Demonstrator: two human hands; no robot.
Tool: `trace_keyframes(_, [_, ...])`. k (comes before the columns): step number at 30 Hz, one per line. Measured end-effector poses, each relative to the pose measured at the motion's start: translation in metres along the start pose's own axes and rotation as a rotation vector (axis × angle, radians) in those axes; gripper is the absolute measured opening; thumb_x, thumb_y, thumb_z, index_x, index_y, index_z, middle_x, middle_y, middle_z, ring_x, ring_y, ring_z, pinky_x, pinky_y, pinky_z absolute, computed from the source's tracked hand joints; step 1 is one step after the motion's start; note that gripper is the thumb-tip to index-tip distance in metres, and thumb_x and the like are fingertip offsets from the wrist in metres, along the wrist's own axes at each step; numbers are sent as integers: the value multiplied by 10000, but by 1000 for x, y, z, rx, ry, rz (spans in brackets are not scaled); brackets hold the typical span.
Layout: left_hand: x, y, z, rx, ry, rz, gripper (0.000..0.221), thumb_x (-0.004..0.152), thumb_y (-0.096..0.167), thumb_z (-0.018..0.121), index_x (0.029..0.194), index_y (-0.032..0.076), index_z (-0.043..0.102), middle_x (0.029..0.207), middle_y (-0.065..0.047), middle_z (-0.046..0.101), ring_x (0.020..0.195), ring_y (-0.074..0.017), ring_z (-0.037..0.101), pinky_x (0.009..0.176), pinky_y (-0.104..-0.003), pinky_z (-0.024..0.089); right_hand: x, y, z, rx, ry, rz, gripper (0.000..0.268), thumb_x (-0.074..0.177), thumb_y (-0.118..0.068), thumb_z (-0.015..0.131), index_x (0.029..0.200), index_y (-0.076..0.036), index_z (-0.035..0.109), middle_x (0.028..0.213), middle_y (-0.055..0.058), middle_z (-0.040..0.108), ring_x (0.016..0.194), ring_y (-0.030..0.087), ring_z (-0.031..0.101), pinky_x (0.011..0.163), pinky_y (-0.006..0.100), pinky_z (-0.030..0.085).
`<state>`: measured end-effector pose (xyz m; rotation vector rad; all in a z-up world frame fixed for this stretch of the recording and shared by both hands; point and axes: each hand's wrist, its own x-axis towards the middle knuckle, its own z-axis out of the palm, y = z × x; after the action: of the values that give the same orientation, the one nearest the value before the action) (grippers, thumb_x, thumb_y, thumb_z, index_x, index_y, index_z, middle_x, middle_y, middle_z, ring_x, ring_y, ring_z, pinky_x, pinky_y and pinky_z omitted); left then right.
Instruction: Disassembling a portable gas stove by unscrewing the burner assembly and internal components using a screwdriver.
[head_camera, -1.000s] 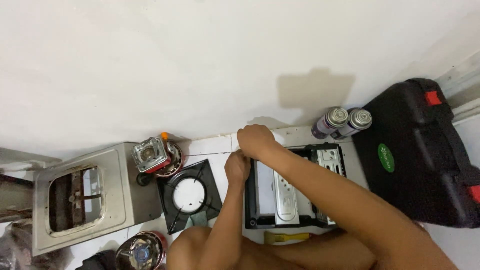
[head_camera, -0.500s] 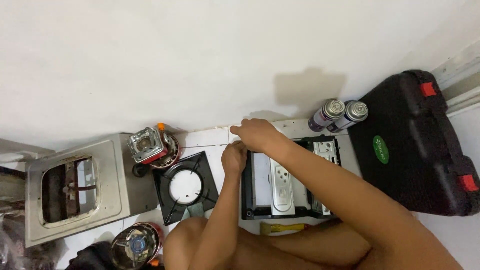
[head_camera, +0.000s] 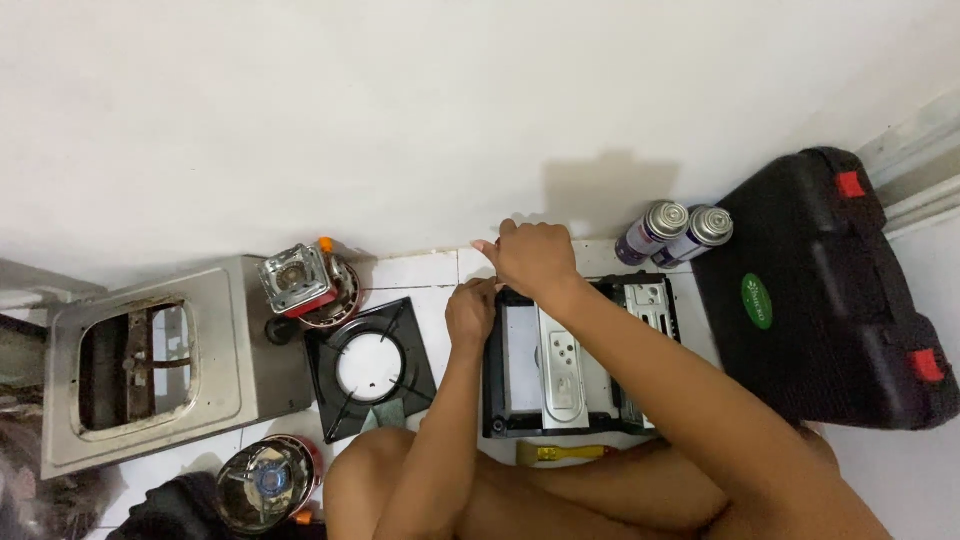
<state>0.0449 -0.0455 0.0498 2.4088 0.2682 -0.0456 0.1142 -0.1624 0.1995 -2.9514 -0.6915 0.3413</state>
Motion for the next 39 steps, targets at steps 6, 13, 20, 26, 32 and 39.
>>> trace_keyframes(6, [7, -15, 14, -14, -35, -46, 261, 1044, 239, 557, 1188, 209, 773, 1179, -28, 748, 1093, -270, 672, 929, -406, 594, 21, 5, 28, -3, -12, 4, 643, 1079, -488, 258, 1006, -10, 682, 761, 176, 711, 713, 341, 719, 607, 457, 551])
trace_keyframes(13, [5, -9, 7, -18, -55, -71, 272, 1043, 327, 558, 1145, 218, 786, 1152, -4, 753, 1069, -257, 673, 913, -406, 595, 28, 7, 39, -16, -65, -102, 537, 1068, -394, 332, 1120, 24, 664, 797, 187, 709, 728, 349, 723, 621, 487, 570])
trace_keyframes(20, [0, -1, 0, 10, -22, -15, 245, 1031, 204, 566, 1148, 176, 780, 1139, -32, 756, 1066, -277, 676, 897, -429, 598, 18, 5, 31, 4, -12, -174, 390, 1067, -284, 409, 1125, 17, 651, 874, 207, 683, 788, 365, 710, 703, 469, 551])
trace_keyframes(26, [0, -6, 7, -58, 8, -19, 230, 1017, 139, 589, 1144, 137, 781, 1133, -64, 762, 1058, -286, 695, 875, -427, 607, 10, 4, 28, 45, -34, -194, 385, 1080, -282, 397, 1166, 10, 632, 947, 241, 685, 870, 388, 708, 778, 491, 547])
trace_keyframes(32, [5, -19, 20, -175, 47, 52, 211, 996, 55, 580, 1025, 27, 787, 1063, -152, 763, 977, -363, 709, 823, -456, 596, 6, -6, 23, 55, -38, -229, 339, 1081, -238, 415, 1191, 14, 615, 978, 247, 672, 867, 370, 688, 759, 471, 551])
trace_keyframes(39, [5, -14, 17, -249, 42, 8, 212, 1012, 70, 575, 997, 39, 784, 997, -137, 753, 935, -290, 716, 825, -389, 587, 12, -8, 20, 69, -31, -241, 287, 1072, -223, 452, 1173, -1, 604, 976, 236, 649, 875, 354, 676, 737, 459, 562])
